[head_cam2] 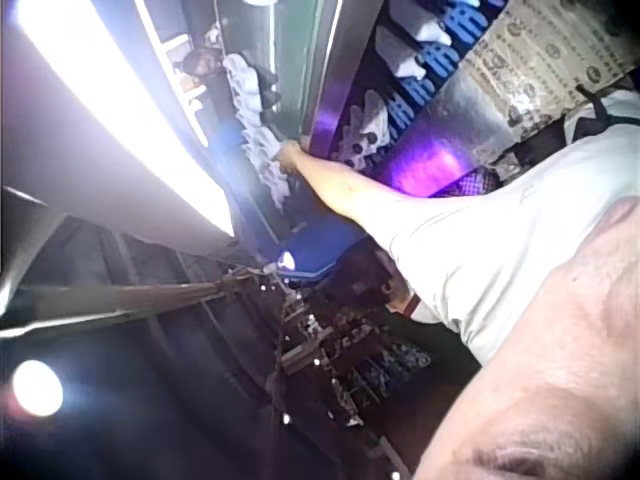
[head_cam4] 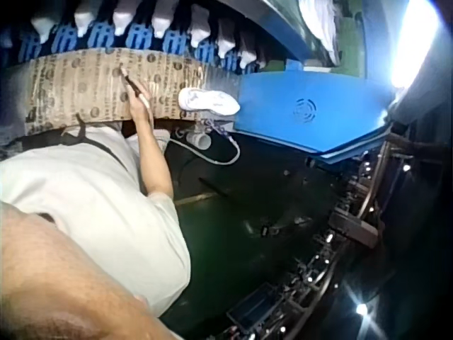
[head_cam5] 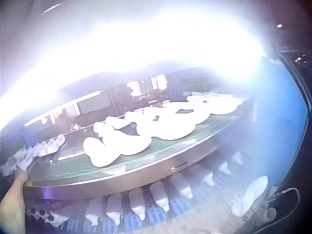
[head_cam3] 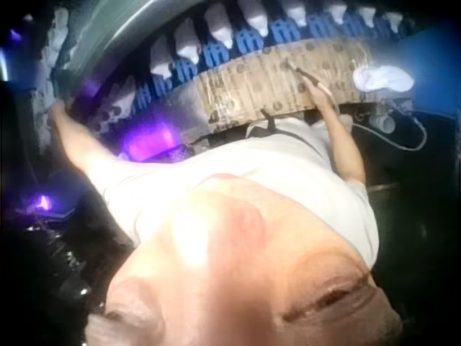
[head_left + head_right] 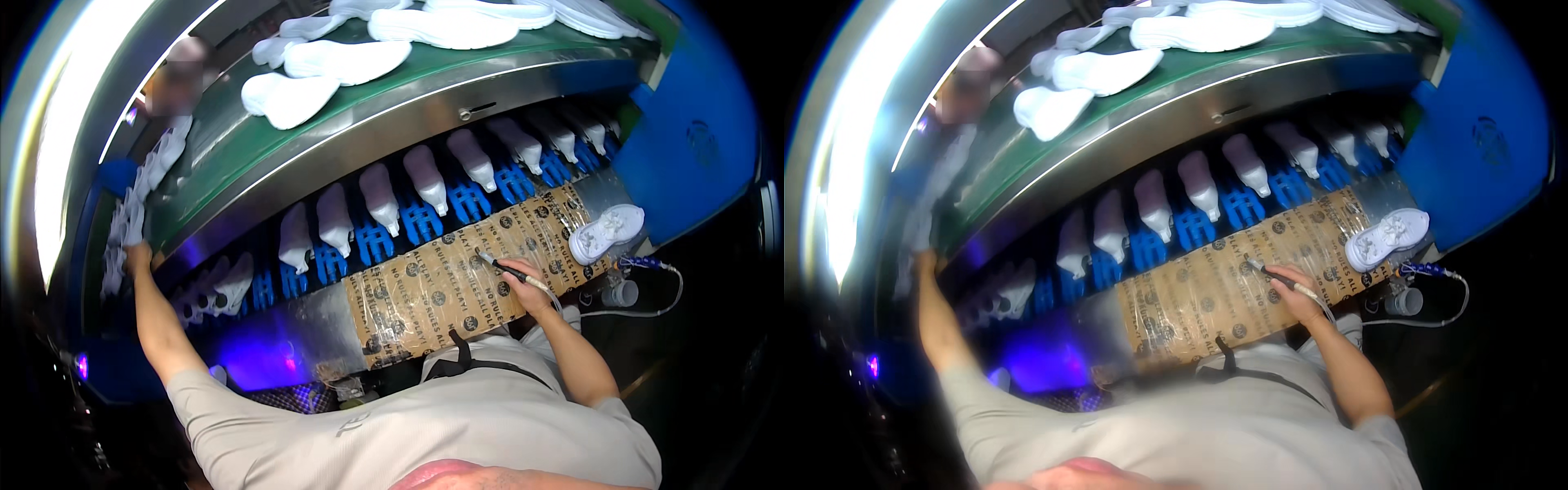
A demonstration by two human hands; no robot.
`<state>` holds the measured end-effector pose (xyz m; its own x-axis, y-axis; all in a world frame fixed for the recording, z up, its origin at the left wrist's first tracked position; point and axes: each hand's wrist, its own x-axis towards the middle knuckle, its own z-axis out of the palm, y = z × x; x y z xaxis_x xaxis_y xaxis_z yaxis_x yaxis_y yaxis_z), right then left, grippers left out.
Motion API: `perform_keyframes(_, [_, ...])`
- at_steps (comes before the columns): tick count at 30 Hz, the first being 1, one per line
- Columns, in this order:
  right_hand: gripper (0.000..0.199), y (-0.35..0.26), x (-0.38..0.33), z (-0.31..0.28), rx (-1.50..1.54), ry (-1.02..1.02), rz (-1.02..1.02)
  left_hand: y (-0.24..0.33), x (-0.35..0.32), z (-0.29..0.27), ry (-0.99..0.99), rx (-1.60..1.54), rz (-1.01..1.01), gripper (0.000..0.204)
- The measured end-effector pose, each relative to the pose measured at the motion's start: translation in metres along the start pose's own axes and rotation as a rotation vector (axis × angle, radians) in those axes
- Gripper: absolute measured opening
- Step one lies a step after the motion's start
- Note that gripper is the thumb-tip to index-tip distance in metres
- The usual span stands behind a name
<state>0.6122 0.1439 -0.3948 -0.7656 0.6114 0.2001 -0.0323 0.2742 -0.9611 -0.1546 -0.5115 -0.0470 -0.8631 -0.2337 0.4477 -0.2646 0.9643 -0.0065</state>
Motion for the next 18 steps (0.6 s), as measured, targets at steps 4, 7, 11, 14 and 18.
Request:
perform_keyframes(4, [0.029, -0.01, -0.019, -0.027, -0.053, -0.028, 0.09, 0.004, -0.02, 0.026, -0.104, 0.117, 0.094, 0.082])
perform_keyframes(7, [0.028, -0.008, -0.023, -0.027, -0.072, -0.013, 0.047, 0.015, -0.032, -0.007, -0.012, 0.109, 0.111, 0.075])
perform_keyframes(11, [0.027, -0.002, -0.027, -0.021, -0.059, 0.011, 0.019, 0.045, -0.101, -0.035, 0.025, -0.084, 0.106, 0.077])
perform_keyframes(14, [0.028, 0.006, -0.026, -0.019, -0.005, -0.014, 0.001, 0.053, -0.155, -0.066, 0.159, -0.133, 0.132, 0.081])
perform_keyframes(18, [0.03, 0.009, -0.019, -0.025, 0.009, -0.062, 0.007, 0.079, -0.254, -0.096, 0.266, -0.669, 0.199, 0.071])
